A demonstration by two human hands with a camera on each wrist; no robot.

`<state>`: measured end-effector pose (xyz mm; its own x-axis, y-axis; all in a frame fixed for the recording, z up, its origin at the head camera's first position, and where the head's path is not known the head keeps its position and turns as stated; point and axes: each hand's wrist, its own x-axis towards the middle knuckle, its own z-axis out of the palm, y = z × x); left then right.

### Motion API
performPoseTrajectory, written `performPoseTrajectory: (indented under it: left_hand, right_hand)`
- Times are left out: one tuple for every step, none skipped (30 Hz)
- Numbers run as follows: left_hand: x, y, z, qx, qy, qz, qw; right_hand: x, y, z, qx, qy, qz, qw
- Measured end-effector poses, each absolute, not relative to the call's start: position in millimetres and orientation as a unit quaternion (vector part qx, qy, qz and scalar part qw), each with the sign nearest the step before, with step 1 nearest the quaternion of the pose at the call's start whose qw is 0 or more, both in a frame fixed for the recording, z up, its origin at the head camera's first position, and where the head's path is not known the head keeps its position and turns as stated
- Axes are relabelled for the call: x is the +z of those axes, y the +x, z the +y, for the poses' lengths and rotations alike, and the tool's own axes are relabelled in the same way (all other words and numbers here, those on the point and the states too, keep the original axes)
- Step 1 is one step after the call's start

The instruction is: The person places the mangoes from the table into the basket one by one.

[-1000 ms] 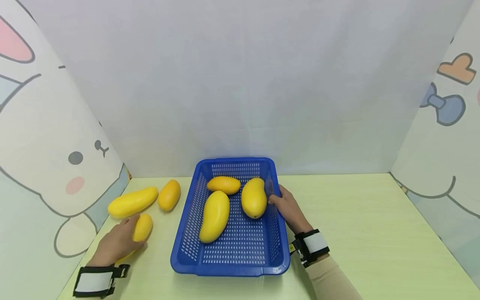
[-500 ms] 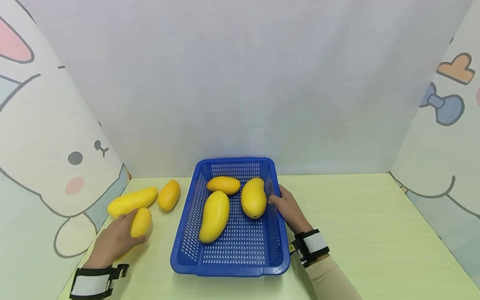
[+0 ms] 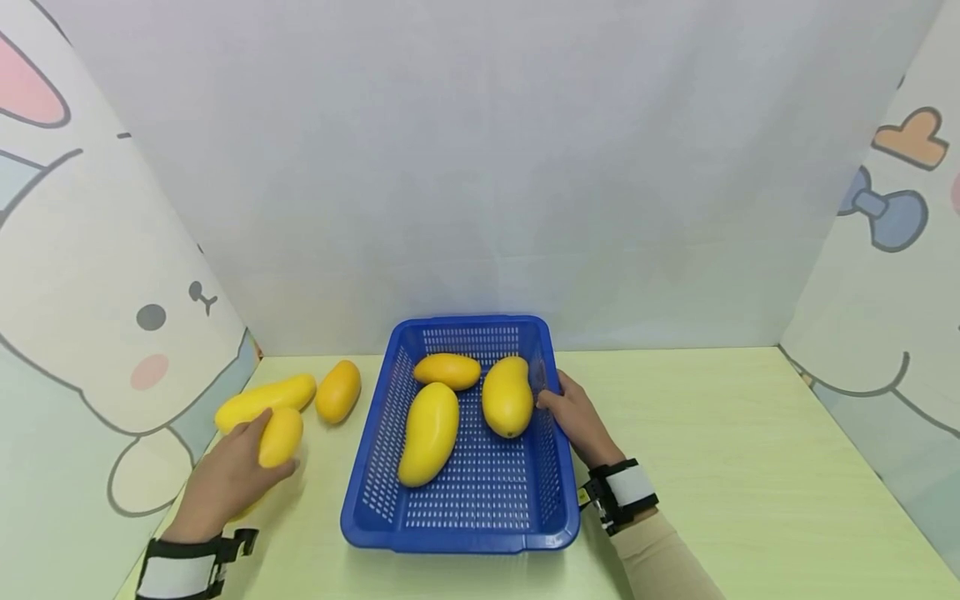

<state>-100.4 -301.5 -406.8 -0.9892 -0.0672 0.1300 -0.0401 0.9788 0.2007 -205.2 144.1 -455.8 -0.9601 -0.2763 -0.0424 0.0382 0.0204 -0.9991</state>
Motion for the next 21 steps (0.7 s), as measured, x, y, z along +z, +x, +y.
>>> performPoseTrajectory:
  left_hand:
    - [-406, -100, -301, -0.101, 0.027, -0.992, 0.072]
    - [-405, -100, -300, -0.103, 0.026, -0.991, 0.077]
    - [-404, -100, -299, -0.104, 0.024, -0.991, 0.082]
    - [-402, -100, -298, -0.106, 0.023, -0.990, 0.088]
    - [-401, -99, -298, -0.107, 0.021, -0.990, 0.094]
    - [-401, -99, -297, -0.110, 0.020, -0.989, 0.098]
    - [-400, -99, -296, -0.112, 0.018, -0.988, 0.102]
    - [-399, -99, -295, -0.114, 0.016, -0.988, 0.107]
    - [-399, -99, -294, -0.116, 0.015, -0.987, 0.110]
    - [-398, -98, -293, -0.118, 0.014, -0.986, 0.113]
    - [-398, -98, -292, -0.120, 0.013, -0.986, 0.114]
    - [-397, -98, -291, -0.121, 0.013, -0.986, 0.116]
    - [-397, -98, -290, -0.123, 0.012, -0.985, 0.118]
    - [-396, -98, -289, -0.123, 0.012, -0.985, 0.120]
    - [-395, -97, -288, -0.124, 0.011, -0.985, 0.120]
    - [-395, -97, -287, -0.125, 0.010, -0.985, 0.122]
    - [-394, -97, -287, -0.125, 0.008, -0.985, 0.123]
    - [-393, -97, -286, -0.125, 0.007, -0.984, 0.124]
    - [-392, -96, -285, -0.125, 0.006, -0.984, 0.124]
    - [-391, -96, -283, -0.125, 0.005, -0.984, 0.125]
    - [-391, -95, -282, -0.125, 0.005, -0.984, 0.127]
  right_hand:
    - [-456, -205, 144, -0.694, -0.085, 0.706, 0.113]
    - [-456, -205, 144, -0.694, -0.085, 0.706, 0.113]
    - [-456, -205, 144, -0.694, -0.085, 0.707, 0.112]
    - [-456, -205, 144, -0.694, -0.085, 0.707, 0.112]
    - [-456, -205, 144, -0.694, -0.085, 0.706, 0.111]
    - [-456, -205, 144, -0.694, -0.086, 0.706, 0.111]
    - [-456, -205, 144, -0.695, -0.086, 0.705, 0.111]
    - [-456, -205, 144, -0.696, -0.087, 0.705, 0.111]
    - [-456, -205, 144, -0.696, -0.086, 0.704, 0.110]
    - [-456, -205, 144, -0.696, -0.086, 0.704, 0.111]
    - [-456, -205, 144, -0.697, -0.086, 0.704, 0.110]
    - [-456, -205, 144, -0.696, -0.086, 0.704, 0.111]
    - [-456, -204, 144, -0.696, -0.085, 0.704, 0.111]
    - [-456, -205, 144, -0.696, -0.085, 0.705, 0.111]
    - [-457, -205, 144, -0.696, -0.085, 0.705, 0.111]
    - [-457, -205, 144, -0.695, -0.085, 0.705, 0.112]
    - [-457, -205, 144, -0.695, -0.085, 0.705, 0.112]
    - [-457, -205, 144, -0.695, -0.085, 0.705, 0.112]
    - [-457, -205, 144, -0.695, -0.086, 0.705, 0.113]
    - [-457, -206, 145, -0.696, -0.086, 0.704, 0.113]
    - [-458, -206, 145, -0.695, -0.086, 0.704, 0.113]
